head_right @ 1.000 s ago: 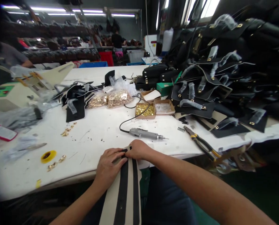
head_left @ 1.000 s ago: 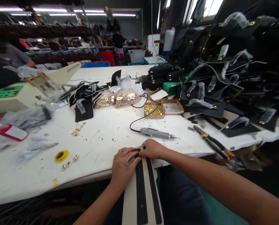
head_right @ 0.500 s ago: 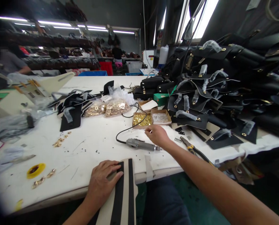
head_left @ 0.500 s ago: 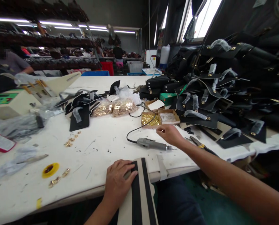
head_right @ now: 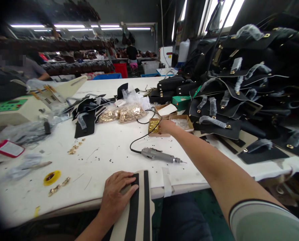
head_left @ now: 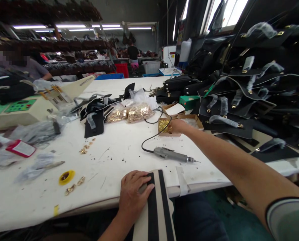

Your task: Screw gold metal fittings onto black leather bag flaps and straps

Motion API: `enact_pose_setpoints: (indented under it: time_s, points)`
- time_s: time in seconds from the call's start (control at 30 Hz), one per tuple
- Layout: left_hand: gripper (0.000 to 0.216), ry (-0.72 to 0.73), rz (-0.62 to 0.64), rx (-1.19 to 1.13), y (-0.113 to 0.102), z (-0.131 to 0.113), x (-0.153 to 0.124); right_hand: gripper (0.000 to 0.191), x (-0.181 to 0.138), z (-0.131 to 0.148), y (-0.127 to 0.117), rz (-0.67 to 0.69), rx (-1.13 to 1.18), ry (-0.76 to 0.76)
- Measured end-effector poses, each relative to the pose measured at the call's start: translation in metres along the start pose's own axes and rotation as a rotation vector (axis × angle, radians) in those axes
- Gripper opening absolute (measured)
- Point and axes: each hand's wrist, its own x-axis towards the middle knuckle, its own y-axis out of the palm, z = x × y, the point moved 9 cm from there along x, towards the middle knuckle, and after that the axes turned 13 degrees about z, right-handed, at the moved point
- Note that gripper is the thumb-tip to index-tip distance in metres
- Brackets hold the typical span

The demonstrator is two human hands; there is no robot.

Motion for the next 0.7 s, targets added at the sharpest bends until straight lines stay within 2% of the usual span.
enact_pose_setpoints:
  time_s: [0.13,0.23,0.33,0.4,0.47,0.57,0.7]
  points:
    - [0.019,0.0,-0.001,0.003,0.0,0.001,0.0,0.029,-0.004,-0.003,0.001,-0.042,0.048,-0.053]
    - [0.018,-0.005,0.005,0.002,0.001,0.001,0.0,0.023,-0.015,-0.015,-0.01,-0.16,0.101,-0.064]
    - [0.016,-0.016,0.02,-0.002,0.002,0.001,0.0,0.026,-0.036,-0.035,-0.023,-0.29,0.153,-0.081]
    - [0.015,-0.019,0.027,-0.007,0.001,0.001,0.001,0.031,-0.053,-0.051,-0.024,-0.331,0.182,-0.091]
    - [0.015,-0.016,0.026,-0.012,0.0,0.001,0.002,0.031,-0.07,-0.066,-0.013,-0.322,0.199,-0.085]
    - [0.015,-0.006,0.019,-0.013,-0.001,0.001,0.002,0.024,-0.09,-0.083,0.018,-0.276,0.19,-0.055]
    - [0.015,-0.013,0.028,-0.005,0.0,0.001,0.003,0.026,-0.106,-0.087,0.057,-0.308,0.158,-0.017]
